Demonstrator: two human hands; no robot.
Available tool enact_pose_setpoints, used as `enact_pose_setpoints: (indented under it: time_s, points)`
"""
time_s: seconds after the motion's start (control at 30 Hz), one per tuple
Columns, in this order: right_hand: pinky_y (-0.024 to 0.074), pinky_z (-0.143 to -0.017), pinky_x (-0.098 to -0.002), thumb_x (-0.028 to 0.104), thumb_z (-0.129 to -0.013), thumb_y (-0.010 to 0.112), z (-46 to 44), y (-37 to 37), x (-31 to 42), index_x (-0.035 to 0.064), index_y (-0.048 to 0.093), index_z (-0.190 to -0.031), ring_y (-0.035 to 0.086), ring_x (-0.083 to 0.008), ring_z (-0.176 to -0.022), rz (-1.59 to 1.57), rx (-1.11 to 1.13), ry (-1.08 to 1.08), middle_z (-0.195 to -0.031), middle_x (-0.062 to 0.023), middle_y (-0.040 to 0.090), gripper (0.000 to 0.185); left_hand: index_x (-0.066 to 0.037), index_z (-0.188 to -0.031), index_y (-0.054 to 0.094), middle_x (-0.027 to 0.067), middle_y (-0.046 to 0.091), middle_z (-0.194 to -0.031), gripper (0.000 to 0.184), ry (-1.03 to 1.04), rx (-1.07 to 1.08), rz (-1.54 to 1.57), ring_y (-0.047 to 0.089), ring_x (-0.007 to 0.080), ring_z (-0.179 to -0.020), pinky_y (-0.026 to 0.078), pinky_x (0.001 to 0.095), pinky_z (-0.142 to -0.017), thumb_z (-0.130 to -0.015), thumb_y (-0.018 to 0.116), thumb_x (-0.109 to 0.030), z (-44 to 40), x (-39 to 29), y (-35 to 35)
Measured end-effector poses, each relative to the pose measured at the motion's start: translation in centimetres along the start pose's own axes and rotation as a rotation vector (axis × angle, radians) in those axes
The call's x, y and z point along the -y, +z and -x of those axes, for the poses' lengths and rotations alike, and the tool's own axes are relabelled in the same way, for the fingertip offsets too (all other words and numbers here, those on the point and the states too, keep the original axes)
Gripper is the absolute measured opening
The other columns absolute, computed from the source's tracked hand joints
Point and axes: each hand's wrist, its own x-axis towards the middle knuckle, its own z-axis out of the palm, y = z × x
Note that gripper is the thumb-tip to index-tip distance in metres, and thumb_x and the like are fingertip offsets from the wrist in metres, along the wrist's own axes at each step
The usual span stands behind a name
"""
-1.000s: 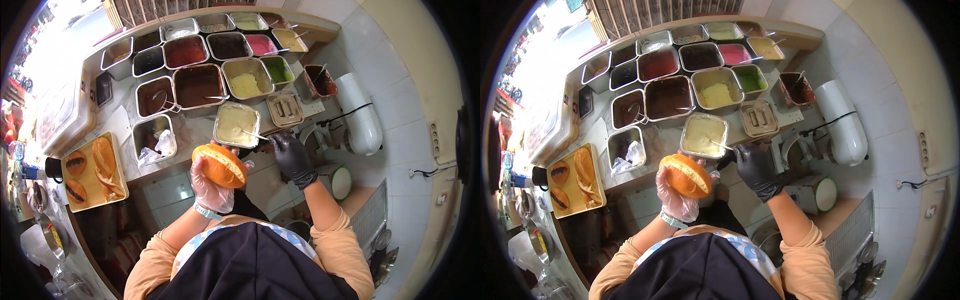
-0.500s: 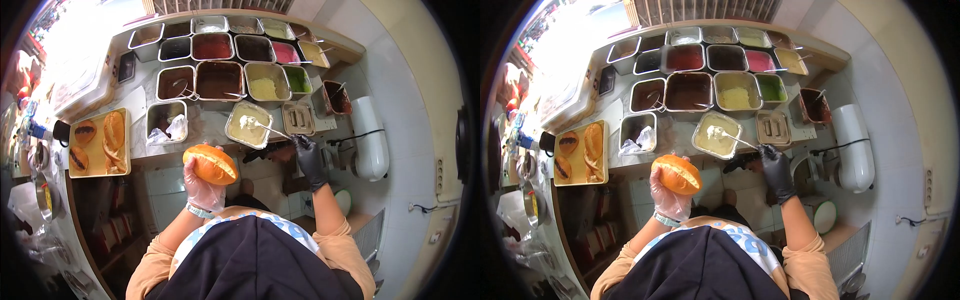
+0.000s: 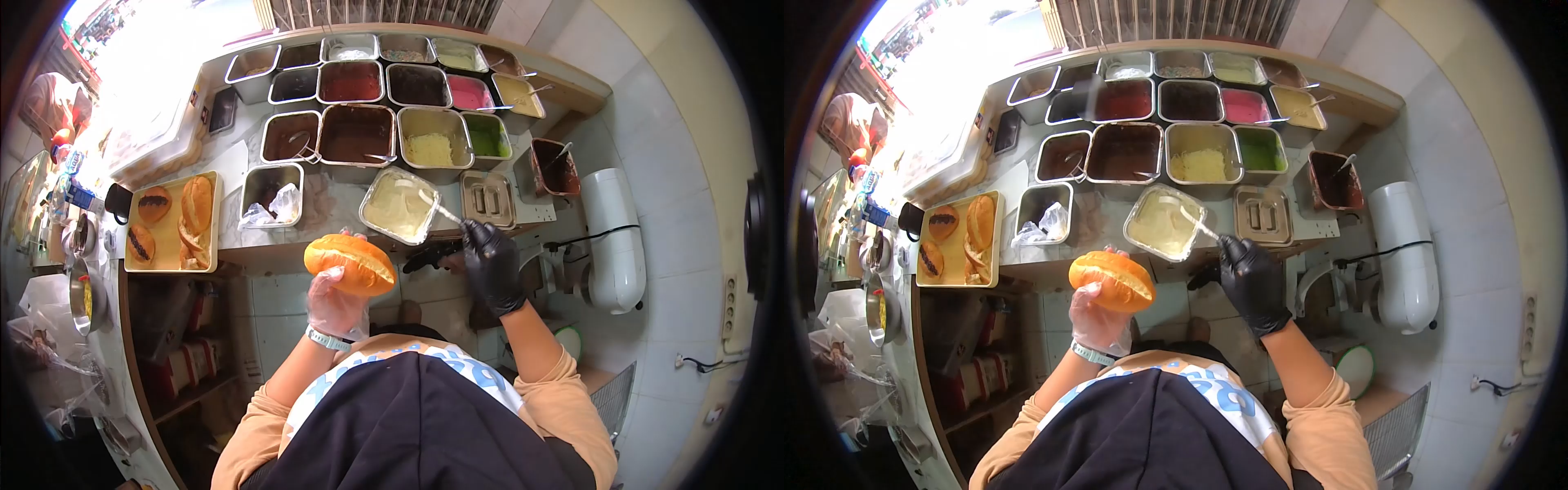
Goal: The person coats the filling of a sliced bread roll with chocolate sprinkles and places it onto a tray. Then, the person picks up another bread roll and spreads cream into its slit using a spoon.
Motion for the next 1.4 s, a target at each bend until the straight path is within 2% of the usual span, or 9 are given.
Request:
enact_pose_setpoints:
  time_s: [0.37,0.57,0.67,0.77,0.97,1.03,1.17,1.27,1.4]
  points:
    - [0.0498,-0.057,-0.039,0.012,-0.084,0.063,-1.2,0.6,0.5,0.0048,0.066,-0.089,0.061,-0.0337,-0.062,-0.132,-0.074,0.045,-0.072,-0.015,0.062,0.009,-0.014,-0.135,0.037,0.0117,0.041,-0.14,0.074,-0.063,0.027,-0.05,0.042,0.029,-0.128,0.034,0.0482,-0.109,-0.069,0.067,0.0,0.2,0.9,-0.1]
    - [0.0522,-0.063,-0.0315,0.007,-0.078,0.069,-0.6,2.2,-0.3,0.0011,0.068,-0.097,0.067,-0.0259,-0.071,-0.761,0.356,0.826,-0.083,-0.0157,0.068,0.021,-0.014,-0.136,0.035,0.0118,0.039,-0.14,0.078,-0.008,0.026,-0.149,0.042,0.0299,-0.128,0.036,0.0494,-0.108,-0.068,0.07,-0.001,0.9,-0.4,0.5]
    - [0.05,-0.055,-0.0274,0.007,-0.079,0.068,0.9,3.0,-3.5,0.0,0.068,-0.1,0.063,-0.0153,-0.061,-0.664,0.221,0.163,-0.076,-0.0088,0.067,0.023,-0.016,-0.138,0.034,0.0119,0.038,-0.141,0.081,0.027,0.034,-0.122,0.042,0.0301,-0.129,0.036,0.0491,-0.108,-0.068,0.069,0.003,1.0,-1.1,0.4]
    - [0.0498,-0.054,-0.0259,0.002,-0.076,0.066,0.7,0.2,-3.2,-0.0022,0.067,-0.104,0.063,-0.0133,-0.062,-0.468,0.176,-0.012,-0.08,-0.0081,0.067,0.028,-0.017,-0.139,0.032,0.012,0.037,-0.142,0.084,0.023,0.059,-0.11,0.042,0.0302,-0.129,0.036,0.0483,-0.108,-0.067,0.067,0.01,0.7,-1.6,0.7]
    - [0.0512,-0.059,-0.0259,-0.005,-0.076,0.058,0.8,-2.0,-2.2,-0.0006,0.066,-0.106,0.065,-0.0124,-0.075,-0.956,0.226,0.486,-0.083,-0.0088,0.065,0.031,-0.015,-0.136,0.033,0.0126,0.041,-0.135,0.086,0.034,0.133,-0.123,0.043,0.0314,-0.128,0.035,0.0477,-0.109,-0.063,0.067,0.014,-0.3,-1.8,1.2]
    - [0.0507,-0.061,-0.0255,-0.006,-0.078,0.056,0.6,-2.8,-2.4,-0.0014,0.066,-0.106,0.064,-0.0114,-0.075,-0.794,0.219,0.366,-0.082,-0.0082,0.065,0.03,-0.015,-0.136,0.033,0.0122,0.042,-0.134,0.087,0.04,0.149,-0.143,0.043,0.0313,-0.127,0.035,0.0472,-0.109,-0.062,0.067,0.015,-0.7,-2.1,1.6]
    - [0.0332,-0.052,-0.017,0.002,-0.088,0.053,-0.7,-5.6,0.2,-0.0004,0.069,-0.101,0.047,-0.0014,-0.06,-1.099,0.263,0.606,-0.073,0.0005,0.061,0.02,-0.017,-0.138,0.031,0.0096,0.042,-0.137,0.093,0.055,0.211,-0.31,0.041,0.028,-0.13,0.036,0.0464,-0.109,-0.061,0.074,0.012,-1.7,-2.7,1.4]
    - [0.0505,-0.071,-0.0252,0.001,-0.089,0.057,-2.0,-7.9,3.5,-0.0035,0.067,-0.104,0.063,-0.01,-0.077,-1.123,0.347,0.8,-0.086,-0.0079,0.07,0.019,-0.017,-0.138,0.03,0.009,0.043,-0.137,0.095,0.102,0.305,-0.398,0.041,0.0269,-0.13,0.035,0.0458,-0.109,-0.06,0.08,0.008,-2.6,-2.8,1.4]
    - [0.049,-0.069,-0.0234,0.005,-0.088,0.063,-1.6,-7.2,5.6,-0.0034,0.068,-0.099,0.062,-0.0085,-0.076,-1.07,0.25,0.706,-0.083,-0.0056,0.069,0.014,-0.017,-0.137,0.03,0.0086,0.042,-0.137,0.095,0.149,0.365,-0.412,0.041,0.0257,-0.13,0.035,0.0444,-0.108,-0.061,0.083,0.003,-2.5,-3.2,1.9]
